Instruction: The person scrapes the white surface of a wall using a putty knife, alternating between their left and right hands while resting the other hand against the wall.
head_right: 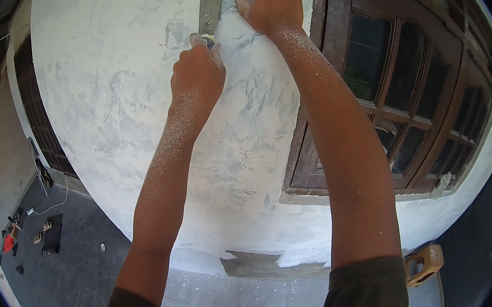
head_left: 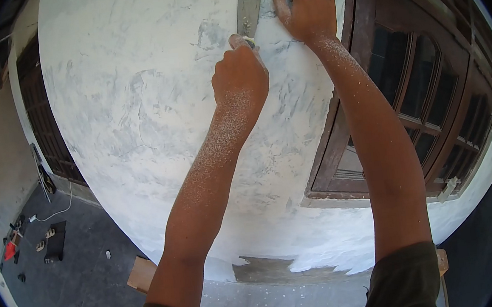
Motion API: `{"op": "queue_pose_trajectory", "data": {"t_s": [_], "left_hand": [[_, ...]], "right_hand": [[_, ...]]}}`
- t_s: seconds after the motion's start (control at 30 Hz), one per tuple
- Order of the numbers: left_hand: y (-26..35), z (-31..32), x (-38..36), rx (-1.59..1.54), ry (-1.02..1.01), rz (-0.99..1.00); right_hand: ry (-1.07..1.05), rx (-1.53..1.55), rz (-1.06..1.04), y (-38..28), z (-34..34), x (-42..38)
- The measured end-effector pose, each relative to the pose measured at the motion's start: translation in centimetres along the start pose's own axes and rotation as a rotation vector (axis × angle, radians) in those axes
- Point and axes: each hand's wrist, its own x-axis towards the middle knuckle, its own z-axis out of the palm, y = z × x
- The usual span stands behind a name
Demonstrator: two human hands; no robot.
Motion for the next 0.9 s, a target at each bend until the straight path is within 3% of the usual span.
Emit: {"op": "queue_pose_trajectory", "data": {"t_s": [0.07, 0.17, 0.33, 0.43, 0.53, 0.7, 0.8, 0.9], "left_hand": [[0.6, -0.7, 2.2, -0.06, 0.134, 0.073], [0.8, -1.3, 2.5, -0.043, 0.168, 0.111], [-1.0, 1.3, -1.6, 0.008, -0.034, -0.012], [0.1, -0.2, 2.2, -0.092, 0.205, 0.111], [0.5, -1.9, 3.0, -0.05, 0.135, 0.145], [-1.0, -0.5, -0.8, 0.012, -0.024, 0.002], [0.2, -1.7, 3.2, 0.03, 0.1, 0.105], [1.1, -3.4, 4.9, 0.057, 0.095, 0.135]], "right_hand": [[-0.009, -0.003, -0.013, 0.0, -0.1, 0.0], [-0.008, -0.003, -0.014, 0.0, 0.1, 0.0], [-0.008, -0.015, -0.016, 0.1, 0.3, -0.2], [-0.018, -0.017, -0.025, 0.0, 0.2, -0.1], [-0.021, -0.011, -0.014, 0.2, 0.2, 0.1], [-0.023, -0.005, -0.013, 0.1, 0.1, -0.2], [-0.018, -0.002, -0.02, 0.0, 0.2, -0.1], [-0.028, -0.003, -0.01, 0.1, -0.2, 0.0]]}}
